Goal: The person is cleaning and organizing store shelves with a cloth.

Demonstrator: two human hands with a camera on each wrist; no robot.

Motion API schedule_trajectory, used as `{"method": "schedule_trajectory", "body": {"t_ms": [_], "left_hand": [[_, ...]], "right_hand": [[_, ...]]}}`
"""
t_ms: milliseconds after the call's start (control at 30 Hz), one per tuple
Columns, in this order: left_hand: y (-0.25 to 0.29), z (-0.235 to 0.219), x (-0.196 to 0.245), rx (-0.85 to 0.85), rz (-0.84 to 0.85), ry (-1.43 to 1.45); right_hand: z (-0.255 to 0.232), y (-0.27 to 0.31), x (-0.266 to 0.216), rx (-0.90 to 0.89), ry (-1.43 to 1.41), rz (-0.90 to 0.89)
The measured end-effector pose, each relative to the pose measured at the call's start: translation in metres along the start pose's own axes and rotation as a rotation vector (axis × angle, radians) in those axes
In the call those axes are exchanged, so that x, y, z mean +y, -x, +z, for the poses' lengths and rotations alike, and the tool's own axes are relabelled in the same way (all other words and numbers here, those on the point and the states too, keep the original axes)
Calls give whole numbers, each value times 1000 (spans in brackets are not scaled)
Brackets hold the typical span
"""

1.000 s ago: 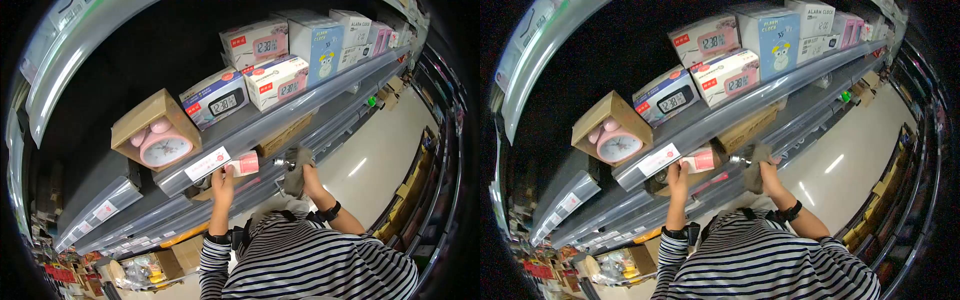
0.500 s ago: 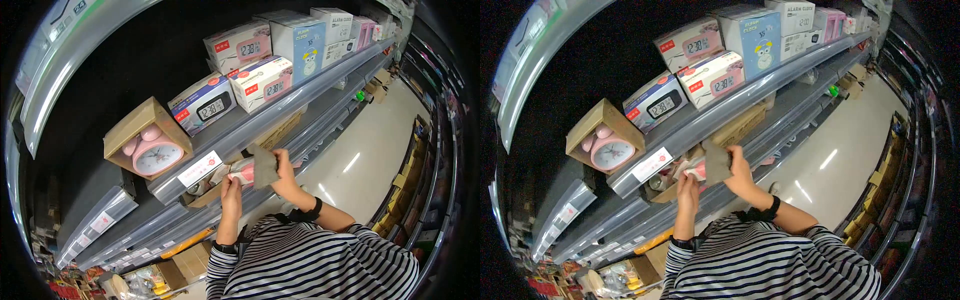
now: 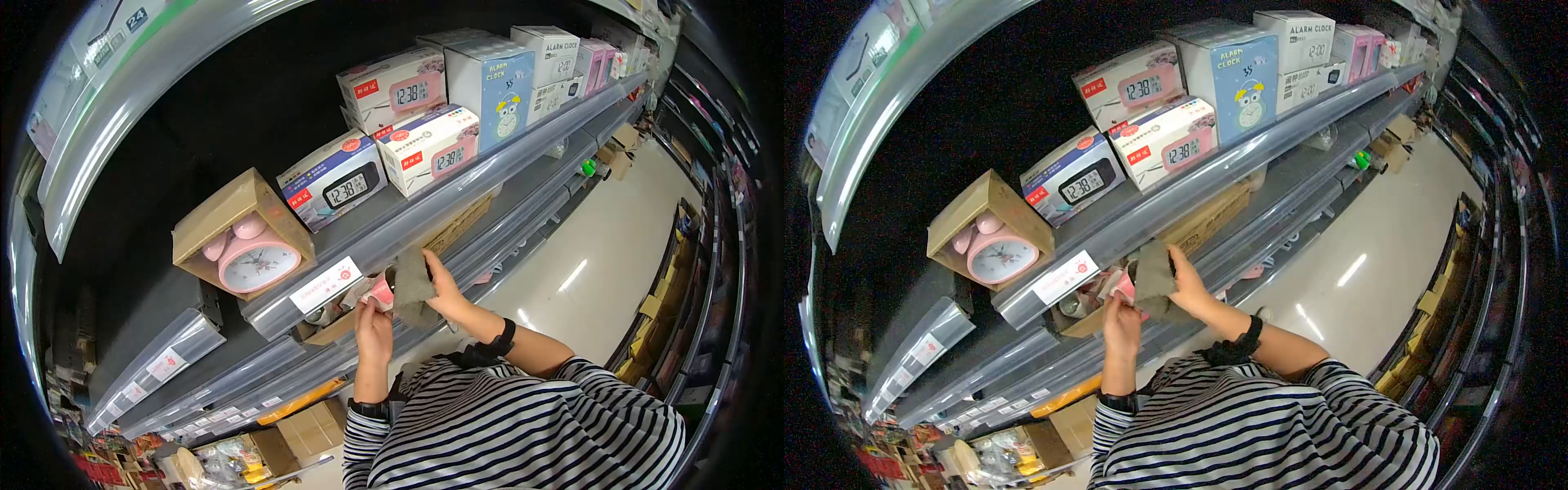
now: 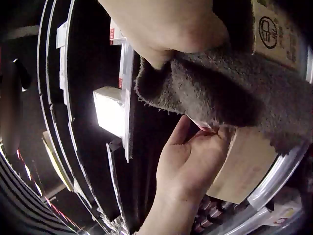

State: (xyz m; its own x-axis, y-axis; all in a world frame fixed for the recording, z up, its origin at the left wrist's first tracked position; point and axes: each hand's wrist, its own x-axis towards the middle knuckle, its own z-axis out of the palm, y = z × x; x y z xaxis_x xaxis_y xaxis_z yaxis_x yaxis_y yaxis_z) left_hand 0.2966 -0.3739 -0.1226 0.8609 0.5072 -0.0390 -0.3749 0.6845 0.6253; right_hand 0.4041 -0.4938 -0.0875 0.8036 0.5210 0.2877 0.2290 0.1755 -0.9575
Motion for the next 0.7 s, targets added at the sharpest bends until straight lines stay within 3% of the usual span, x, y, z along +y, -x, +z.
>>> {"method": "schedule_trajectory", "body": {"t_ms": [167,267,300,400,467,500,567,633,700], "left_hand": [[-1,9,-6,174,114,-274],[-2,2,0,115,-19,-580],[0,4,-4,75,117,-617],[0,5,-3,12,238,-683],[-3,1,8,39,196,-700],[-5,0,13,52,150,-712],[-17,-9,21,135,258,-764],[-26,-18,32,206,280,-821],[-30,-23,43,220,319,-824]], "right_hand": [[-3,8,27,-48,-238,170],[-7,11,35,29,-313,293],[-7,11,38,81,-317,358],[-7,10,20,91,-440,424],[-7,3,22,108,-510,519],[-6,0,23,111,-512,517],[-1,-7,17,11,-563,525],[8,-12,11,107,-558,497],[7,-15,19,8,-643,425]]}}
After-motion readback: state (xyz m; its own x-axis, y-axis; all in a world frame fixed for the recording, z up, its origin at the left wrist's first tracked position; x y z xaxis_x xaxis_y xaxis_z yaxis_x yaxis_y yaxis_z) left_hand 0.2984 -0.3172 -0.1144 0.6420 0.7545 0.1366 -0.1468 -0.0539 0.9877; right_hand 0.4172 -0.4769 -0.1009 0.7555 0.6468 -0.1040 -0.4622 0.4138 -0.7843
